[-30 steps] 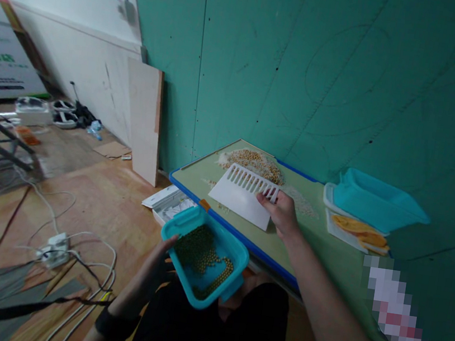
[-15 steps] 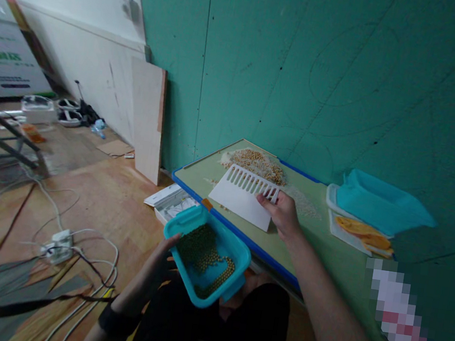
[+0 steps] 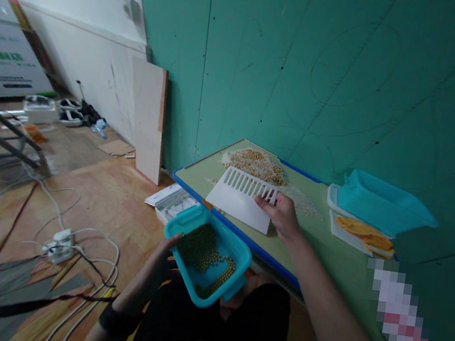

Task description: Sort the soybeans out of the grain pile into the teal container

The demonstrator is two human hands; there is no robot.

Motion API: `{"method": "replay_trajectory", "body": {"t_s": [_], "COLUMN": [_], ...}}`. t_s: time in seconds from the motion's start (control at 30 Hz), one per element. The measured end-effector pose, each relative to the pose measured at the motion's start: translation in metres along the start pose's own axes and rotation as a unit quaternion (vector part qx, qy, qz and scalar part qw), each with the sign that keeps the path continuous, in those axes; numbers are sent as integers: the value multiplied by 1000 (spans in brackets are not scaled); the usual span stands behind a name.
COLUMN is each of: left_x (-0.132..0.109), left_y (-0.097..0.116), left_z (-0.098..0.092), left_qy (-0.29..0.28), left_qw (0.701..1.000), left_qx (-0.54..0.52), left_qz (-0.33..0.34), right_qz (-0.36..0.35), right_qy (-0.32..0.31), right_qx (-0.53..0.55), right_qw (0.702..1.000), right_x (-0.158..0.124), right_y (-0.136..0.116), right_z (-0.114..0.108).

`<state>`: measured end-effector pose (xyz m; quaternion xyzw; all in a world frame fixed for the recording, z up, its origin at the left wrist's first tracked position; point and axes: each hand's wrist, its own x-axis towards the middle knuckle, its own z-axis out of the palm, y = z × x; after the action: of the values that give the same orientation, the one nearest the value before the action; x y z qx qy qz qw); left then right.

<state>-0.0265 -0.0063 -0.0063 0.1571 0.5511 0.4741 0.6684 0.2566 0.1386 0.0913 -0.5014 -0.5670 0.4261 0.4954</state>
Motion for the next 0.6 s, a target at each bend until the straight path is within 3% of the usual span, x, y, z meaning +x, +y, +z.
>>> {"method": "replay_trajectory", "body": {"t_s": [0.23, 0.37, 0.47, 0.6], "left_x": [-1, -3, -7, -11], "left_y": [-1, 0, 0, 0], "left_z": [-1, 0, 0, 0], "left_qy": [-19, -8, -33, -55], "left_qw": [1000, 1000, 999, 998], "left_qx": [1, 4, -4, -4], "left_qz": [10, 8, 25, 32], "right_qz": [19, 9, -15, -81], "right_qy": [-27, 25, 74, 115], "right_qx": [23, 58, 79, 27], "right_qw": [999, 998, 994, 990], "right_x": [-9, -5, -6, -31], "right_y": [-3, -6, -9, -13], "right_z": [0, -1, -6, -12]}}
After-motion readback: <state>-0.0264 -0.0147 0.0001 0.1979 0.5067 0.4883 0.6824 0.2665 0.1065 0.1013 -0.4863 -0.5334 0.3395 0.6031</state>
